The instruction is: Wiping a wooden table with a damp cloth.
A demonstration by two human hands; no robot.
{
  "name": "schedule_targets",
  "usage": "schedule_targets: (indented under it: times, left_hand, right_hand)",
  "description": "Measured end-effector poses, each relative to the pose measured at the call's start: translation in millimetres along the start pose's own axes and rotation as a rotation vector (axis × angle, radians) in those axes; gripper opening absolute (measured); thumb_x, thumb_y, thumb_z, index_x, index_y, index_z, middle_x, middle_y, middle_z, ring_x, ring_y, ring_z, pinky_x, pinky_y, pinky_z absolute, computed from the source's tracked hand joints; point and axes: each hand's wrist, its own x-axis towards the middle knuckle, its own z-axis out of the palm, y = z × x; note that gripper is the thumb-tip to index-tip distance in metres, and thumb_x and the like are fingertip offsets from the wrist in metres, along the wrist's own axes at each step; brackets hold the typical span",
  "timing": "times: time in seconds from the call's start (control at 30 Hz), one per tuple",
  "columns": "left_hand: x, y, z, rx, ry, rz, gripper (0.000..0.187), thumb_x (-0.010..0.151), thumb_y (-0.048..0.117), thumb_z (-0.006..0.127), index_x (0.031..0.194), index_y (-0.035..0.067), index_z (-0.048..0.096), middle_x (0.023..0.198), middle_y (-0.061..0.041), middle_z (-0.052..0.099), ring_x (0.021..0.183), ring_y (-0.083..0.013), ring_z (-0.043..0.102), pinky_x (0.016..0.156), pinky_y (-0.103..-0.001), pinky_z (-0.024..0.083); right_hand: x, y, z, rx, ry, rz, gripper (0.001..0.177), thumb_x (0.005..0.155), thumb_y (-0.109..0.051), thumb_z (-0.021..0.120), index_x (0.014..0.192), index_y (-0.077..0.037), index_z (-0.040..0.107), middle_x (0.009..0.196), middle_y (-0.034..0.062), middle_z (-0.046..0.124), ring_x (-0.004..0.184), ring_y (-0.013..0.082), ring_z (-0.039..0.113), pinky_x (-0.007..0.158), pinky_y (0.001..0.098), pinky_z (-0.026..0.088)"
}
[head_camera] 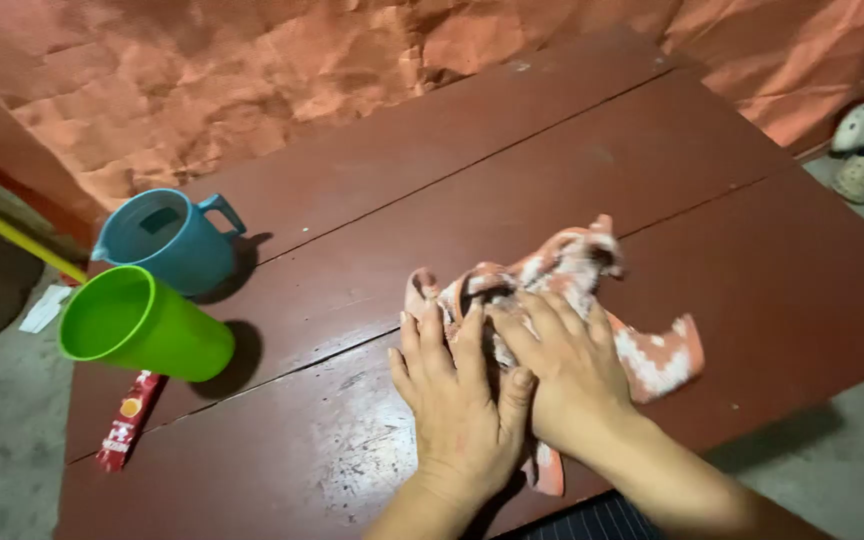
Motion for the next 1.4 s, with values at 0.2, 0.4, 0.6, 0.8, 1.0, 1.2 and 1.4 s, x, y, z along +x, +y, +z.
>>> schedule_targets:
  times: [0.2,0.4,0.6,0.8,1.0,1.2,1.4]
  left_hand:
    - [-3.1,-4.5,5.2,0.075,-0.1,0.018,0.069,0.098,0.054,0.055,0.148,0.006,0.046,0.158,-0.036,0.025,0.148,-0.0589,0.014,0.11,-0.075,0.007]
    - [13.0,7.8,-5.2,0.074,-0.38,-0.052,0.067,0.096,0.056,0.052,0.143,0.008,0.051,0.151,-0.03,0.036,0.146,-0.0547,0.014,0.109,-0.077,0.001]
    - [16.7,10.1,-5.5,0.094,-0.4,-0.052,0.067,0.095,0.055,0.052,0.14,0.006,0.052,0.155,-0.03,0.038,0.15,-0.0543,0.016,0.108,-0.077,0.002]
    - [13.1,8.5,-0.6,0.104,-0.336,-0.059,0.069,0.095,0.054,0.055,0.143,0.005,0.047,0.15,-0.028,0.04,0.144,-0.0498,0.022,0.11,-0.074,0.007]
    - [1.1,-3.2,9.2,0.057,-0.154,-0.005,0.078,0.096,0.053,0.057,0.151,0.0,0.037,0.153,-0.035,0.031,0.145,-0.05,0.024,0.11,-0.071,0.011]
    - [-2.9,-2.7,5.4,0.013,-0.085,-0.001,0.072,0.098,0.05,0.058,0.15,0.004,0.04,0.156,-0.034,0.033,0.146,-0.0505,0.025,0.114,-0.069,0.012]
    - [-1.7,-4.9,6.1,0.01,-0.138,0.0,0.068,0.098,0.048,0.059,0.147,0.003,0.045,0.152,-0.029,0.038,0.146,-0.0477,0.025,0.115,-0.066,0.011]
  right_hand:
    - [67.9,43.3,-10.2,0.15,-0.215,0.064,0.063,0.083,-0.054,0.068,0.136,-0.02,0.061,0.131,0.0138,0.062,0.128,0.0345,0.054,0.104,0.0546,0.043]
    - [62.6,170.5,11.0,-0.035,-0.193,0.461,0.073,0.097,-0.065,0.054,0.152,-0.017,0.056,0.141,0.0193,0.063,0.131,0.0397,0.058,0.109,0.0582,0.044]
    - [19.6,217.0,-0.5,-0.182,-0.089,0.716,0.081,0.09,-0.065,0.061,0.154,-0.016,0.051,0.142,0.0257,0.055,0.131,0.047,0.05,0.102,0.072,0.032]
    - [-5.7,126.8,-14.1,-0.155,-0.11,0.567,0.073,0.09,-0.062,0.061,0.145,-0.014,0.056,0.142,0.0186,0.059,0.131,0.0412,0.053,0.102,0.0649,0.042]
    - [-18.2,14.3,-13.9,-0.048,-0.042,0.238,0.069,0.08,-0.058,0.066,0.135,-0.017,0.057,0.138,0.0143,0.058,0.133,0.0383,0.048,0.102,0.0624,0.041]
    - [-34.6,-0.2,-28.8,0.033,-0.173,0.209,0.073,0.076,-0.045,0.068,0.145,-0.028,0.053,0.149,0.0103,0.051,0.136,0.0329,0.044,0.105,0.0627,0.036]
    - [-54.4,88.7,-35.2,-0.012,-0.068,0.301,0.067,0.083,-0.058,0.064,0.133,-0.014,0.061,0.134,0.0156,0.063,0.125,0.0359,0.059,0.105,0.0534,0.044]
